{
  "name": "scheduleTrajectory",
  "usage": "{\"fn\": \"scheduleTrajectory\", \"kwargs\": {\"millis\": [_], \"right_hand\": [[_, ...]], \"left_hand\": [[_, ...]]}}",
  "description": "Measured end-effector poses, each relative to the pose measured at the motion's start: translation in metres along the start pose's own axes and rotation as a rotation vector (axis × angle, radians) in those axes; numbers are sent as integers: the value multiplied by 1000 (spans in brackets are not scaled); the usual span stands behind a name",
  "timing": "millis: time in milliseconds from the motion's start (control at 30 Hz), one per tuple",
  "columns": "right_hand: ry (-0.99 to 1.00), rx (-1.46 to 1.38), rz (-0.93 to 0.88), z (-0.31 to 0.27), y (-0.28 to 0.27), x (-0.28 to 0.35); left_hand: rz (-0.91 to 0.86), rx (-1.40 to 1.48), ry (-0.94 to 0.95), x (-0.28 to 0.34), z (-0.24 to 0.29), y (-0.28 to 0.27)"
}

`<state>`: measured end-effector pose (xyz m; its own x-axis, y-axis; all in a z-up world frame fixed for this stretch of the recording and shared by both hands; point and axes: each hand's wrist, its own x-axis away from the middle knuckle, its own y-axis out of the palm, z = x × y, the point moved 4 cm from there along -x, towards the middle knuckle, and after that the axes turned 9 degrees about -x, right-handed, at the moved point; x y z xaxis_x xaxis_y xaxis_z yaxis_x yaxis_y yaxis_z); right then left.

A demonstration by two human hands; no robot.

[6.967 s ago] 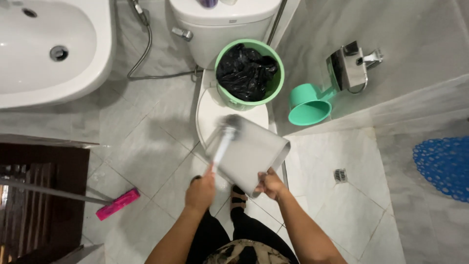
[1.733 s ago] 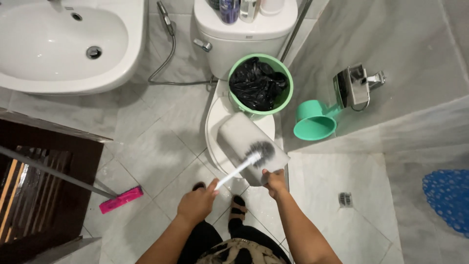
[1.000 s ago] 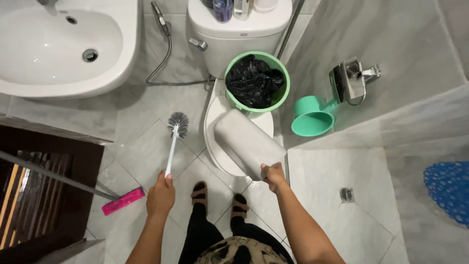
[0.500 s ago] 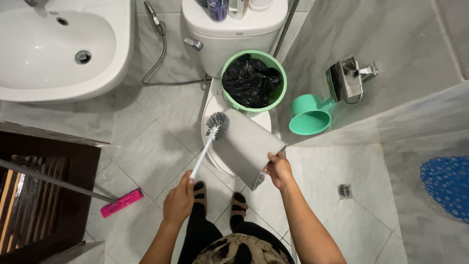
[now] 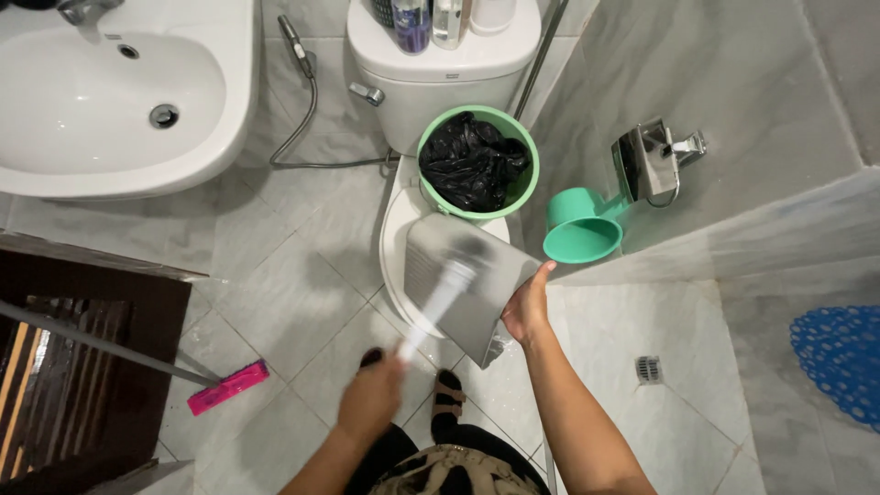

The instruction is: The person hangs a blue bath mat on a shower rack, removes a black trash bag from a bin, and places it into a green bucket. They then scrub the inside of the bin with a toilet brush, sweep the floor with a broom, and rinse the bin using a handheld shower sprayer.

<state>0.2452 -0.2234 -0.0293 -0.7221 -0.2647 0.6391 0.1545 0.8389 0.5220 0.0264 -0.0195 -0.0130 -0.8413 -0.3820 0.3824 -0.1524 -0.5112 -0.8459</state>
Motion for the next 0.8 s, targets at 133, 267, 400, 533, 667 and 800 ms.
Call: {"fn": "scheduleTrajectory", "kwargs": {"millis": [133,267,400,533,667,800], "right_hand": [[9,64,44,-7,2,6],[11,29,-122,9,-26,-27],[27,-52,-17,8,-19,-18],[77,120,11,3,0,1],[72,214,-17,7,-1,-15],[81,283,-14,22,-29,-26]], "left_hand": [[-25,-108,97,-9,-3,19],[10,11,-52,-7,13,-17],[-96,-235,219,4,31,-14],[-90,62,-78,-13,27,-21],[-132,77,115,11,56,-21],[-124,-93,10,-7,22,-21]]}}
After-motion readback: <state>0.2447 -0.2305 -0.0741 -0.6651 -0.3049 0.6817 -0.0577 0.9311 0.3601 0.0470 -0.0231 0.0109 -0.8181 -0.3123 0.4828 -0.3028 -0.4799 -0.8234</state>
